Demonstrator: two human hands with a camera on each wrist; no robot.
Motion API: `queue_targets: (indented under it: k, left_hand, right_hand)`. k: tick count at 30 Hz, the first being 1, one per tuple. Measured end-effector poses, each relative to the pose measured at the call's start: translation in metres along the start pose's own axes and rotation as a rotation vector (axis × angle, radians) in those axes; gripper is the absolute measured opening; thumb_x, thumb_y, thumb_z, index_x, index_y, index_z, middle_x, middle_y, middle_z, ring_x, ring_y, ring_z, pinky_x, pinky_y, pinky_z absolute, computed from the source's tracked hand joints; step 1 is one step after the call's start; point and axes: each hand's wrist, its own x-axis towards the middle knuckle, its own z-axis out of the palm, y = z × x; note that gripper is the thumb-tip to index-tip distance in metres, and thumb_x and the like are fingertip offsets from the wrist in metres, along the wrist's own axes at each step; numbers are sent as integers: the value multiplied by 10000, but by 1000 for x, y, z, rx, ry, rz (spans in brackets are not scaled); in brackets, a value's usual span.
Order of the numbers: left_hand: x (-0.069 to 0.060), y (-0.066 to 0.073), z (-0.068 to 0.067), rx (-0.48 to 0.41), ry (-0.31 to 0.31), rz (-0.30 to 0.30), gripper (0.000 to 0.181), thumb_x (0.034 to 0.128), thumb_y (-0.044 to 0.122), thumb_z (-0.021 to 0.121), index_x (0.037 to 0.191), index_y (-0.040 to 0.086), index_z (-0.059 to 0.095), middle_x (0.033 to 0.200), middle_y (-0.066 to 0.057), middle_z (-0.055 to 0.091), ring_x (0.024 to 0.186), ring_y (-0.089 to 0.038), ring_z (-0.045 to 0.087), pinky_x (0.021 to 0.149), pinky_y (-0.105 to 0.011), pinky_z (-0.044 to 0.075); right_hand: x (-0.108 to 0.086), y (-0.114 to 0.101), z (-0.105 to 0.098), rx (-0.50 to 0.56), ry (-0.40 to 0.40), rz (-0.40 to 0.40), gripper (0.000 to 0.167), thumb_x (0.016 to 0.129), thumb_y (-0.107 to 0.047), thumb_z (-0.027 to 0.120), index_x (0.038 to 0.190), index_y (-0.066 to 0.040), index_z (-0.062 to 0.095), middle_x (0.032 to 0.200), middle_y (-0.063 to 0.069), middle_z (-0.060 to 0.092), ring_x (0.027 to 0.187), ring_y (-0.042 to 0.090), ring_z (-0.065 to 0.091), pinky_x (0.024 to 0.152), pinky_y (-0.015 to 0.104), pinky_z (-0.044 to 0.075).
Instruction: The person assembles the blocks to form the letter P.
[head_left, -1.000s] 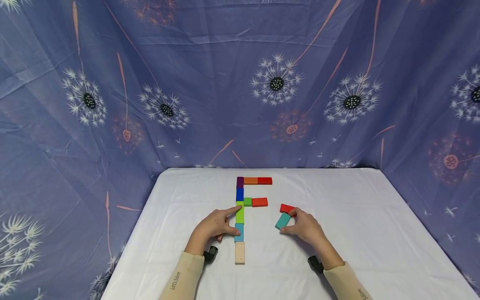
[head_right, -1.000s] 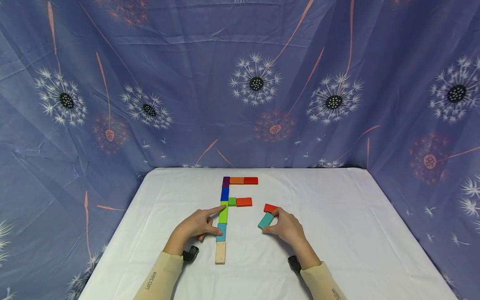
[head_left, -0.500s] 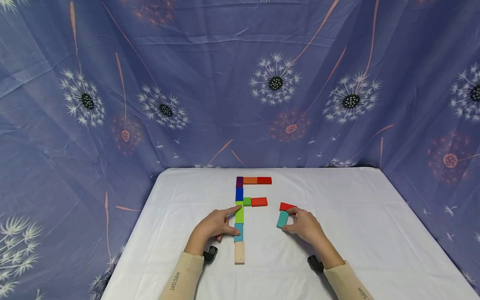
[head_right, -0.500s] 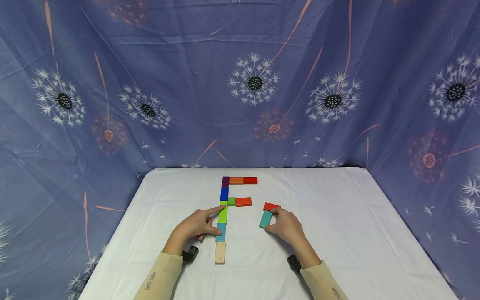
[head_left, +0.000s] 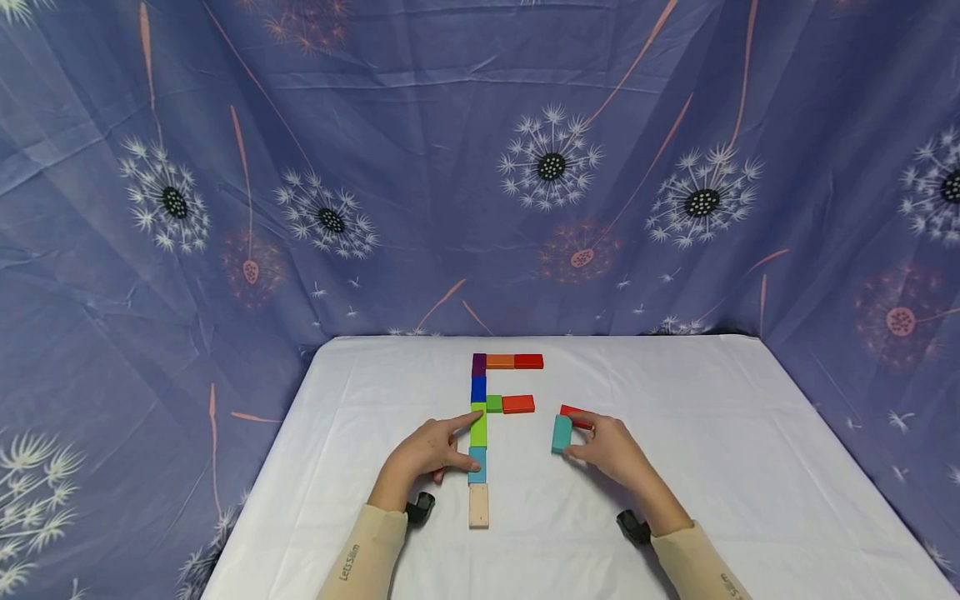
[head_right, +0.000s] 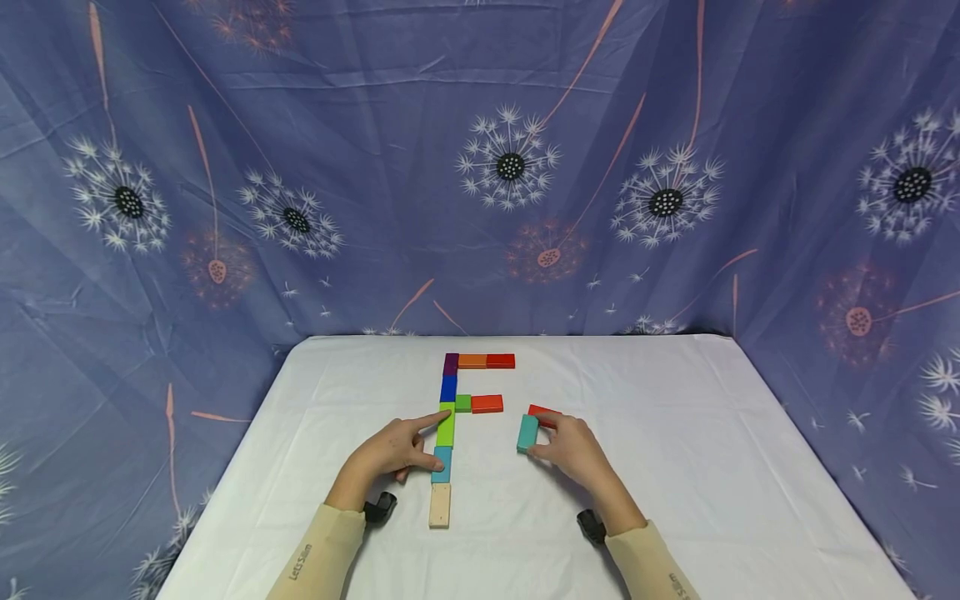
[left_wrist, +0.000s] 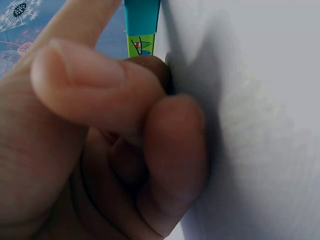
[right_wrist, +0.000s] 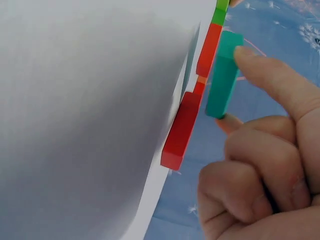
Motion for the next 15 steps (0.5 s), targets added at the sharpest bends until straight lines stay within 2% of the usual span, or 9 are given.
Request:
queue_targets:
  k: [8,15]
  left_hand:
    - [-1,1,-1,-2,-4,14,932,802,357,943,1611,330,480,616,13,569,359,-134,520,519,-331,497]
    - [-1,2,-1,-2,-6,9,936,800,356,944,1612,334,477,613,14,568,358,-131,516,510,-330,492]
  right_hand:
    - [6,2,-10,45,-12,-25,658,863,-208,872,1466,-90,636,612,-41,415,574,109,372,526,226,310]
    - [16,1,-20,66,-36,-60,664,879,-203,863,1479,-71,611,592,-55,340,558,110,314,516,228,285]
